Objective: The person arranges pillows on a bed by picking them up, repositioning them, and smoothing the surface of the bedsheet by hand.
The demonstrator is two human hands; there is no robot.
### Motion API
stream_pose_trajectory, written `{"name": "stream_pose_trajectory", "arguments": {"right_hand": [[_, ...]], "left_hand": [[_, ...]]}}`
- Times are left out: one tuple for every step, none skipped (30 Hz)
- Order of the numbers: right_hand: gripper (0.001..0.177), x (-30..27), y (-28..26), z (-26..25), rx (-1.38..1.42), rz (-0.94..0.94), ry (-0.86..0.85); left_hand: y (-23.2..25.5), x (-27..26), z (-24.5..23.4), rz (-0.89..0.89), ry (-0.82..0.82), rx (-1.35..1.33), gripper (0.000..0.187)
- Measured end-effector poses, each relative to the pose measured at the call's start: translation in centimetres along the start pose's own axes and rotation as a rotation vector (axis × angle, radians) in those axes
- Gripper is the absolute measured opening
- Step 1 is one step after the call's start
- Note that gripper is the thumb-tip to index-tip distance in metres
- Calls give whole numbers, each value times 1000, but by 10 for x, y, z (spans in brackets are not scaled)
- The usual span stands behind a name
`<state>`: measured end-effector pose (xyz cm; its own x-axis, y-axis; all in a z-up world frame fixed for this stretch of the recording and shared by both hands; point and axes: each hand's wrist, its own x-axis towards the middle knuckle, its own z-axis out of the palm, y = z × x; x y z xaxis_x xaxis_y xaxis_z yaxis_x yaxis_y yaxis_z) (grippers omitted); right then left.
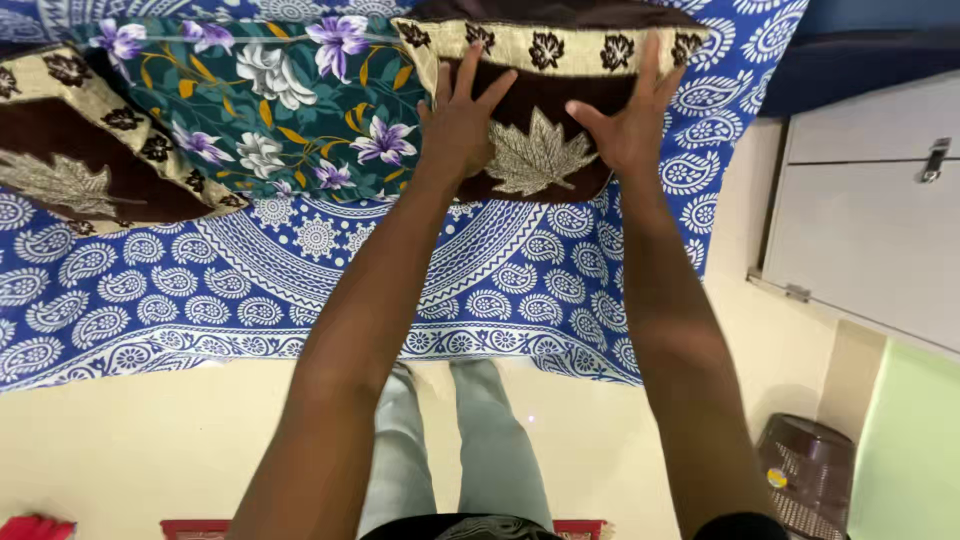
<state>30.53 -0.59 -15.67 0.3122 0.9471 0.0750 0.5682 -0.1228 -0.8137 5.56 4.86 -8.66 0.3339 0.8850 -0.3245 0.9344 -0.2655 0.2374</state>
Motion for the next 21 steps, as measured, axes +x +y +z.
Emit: {"name": "stream_pose_trajectory", "arguments": {"right_hand": [[130,-14,-4,-9,4,-28,51],[123,-39,-5,-18,28,-59,61],[116,-75,-2,-24,52,-82,68],[102,-109,5,-26,319,61,36],[93,-147,15,-24,57,-29,76],[86,-192,25,-18,329,167,44],[84,-231,38,-14,-151,-74,81],[79,-283,45,-7,-2,264,-42],[83,-330,51,-3,-245,3,-40],[66,-369,54,2,-329,367,-254],[65,-421,46,-3,-144,175,-146],[59,-463,36,-14,-120,435,-250],[53,-489,28,-19,-98,696,-351],[48,-519,14,-29,26,1081,-455],[47,-539,1,-38,166,1344,-488],[47,-556,-13,-50,174,1431,-541],[47,-563,-26,-52,184,1515,-590],[47,-564,-37,-53,185,1500,-589],[44,-568,-49,-56,200,1475,-605],[41,-569,-59,-55,215,1449,-620],[41,-569,-69,-53,219,1443,-615]], "left_hand": [[-4,-14,-3,3,14,-5,101],[-17,-35,-3,110,141,-106,84],[-30,-59,2,216,258,-206,71],[-43,-82,14,238,315,-320,63],[-60,-110,30,250,377,-428,55],[-77,-149,52,260,426,-369,55],[-96,-183,74,226,361,-340,51],[-115,-222,98,120,265,-319,47],[-135,-266,121,64,206,-284,52],[-153,-306,141,75,135,-239,54],[-169,-352,153,-84,-97,-322,47],[-182,-397,159,-146,-173,-337,49],[-196,-438,161,-176,-203,-427,47],[-207,-474,161,-172,-195,-357,39],[-216,-505,159,-283,-286,-316,42],[-223,-536,157,-391,-375,-317,41],[-233,-559,154,-495,-461,-315,39],[-244,-575,154,-494,-446,-318,39],[-256,-591,155,-530,-464,-324,37],[-267,-606,155,-566,-482,-330,34],[-277,-617,155,-561,-475,-329,34]]}}
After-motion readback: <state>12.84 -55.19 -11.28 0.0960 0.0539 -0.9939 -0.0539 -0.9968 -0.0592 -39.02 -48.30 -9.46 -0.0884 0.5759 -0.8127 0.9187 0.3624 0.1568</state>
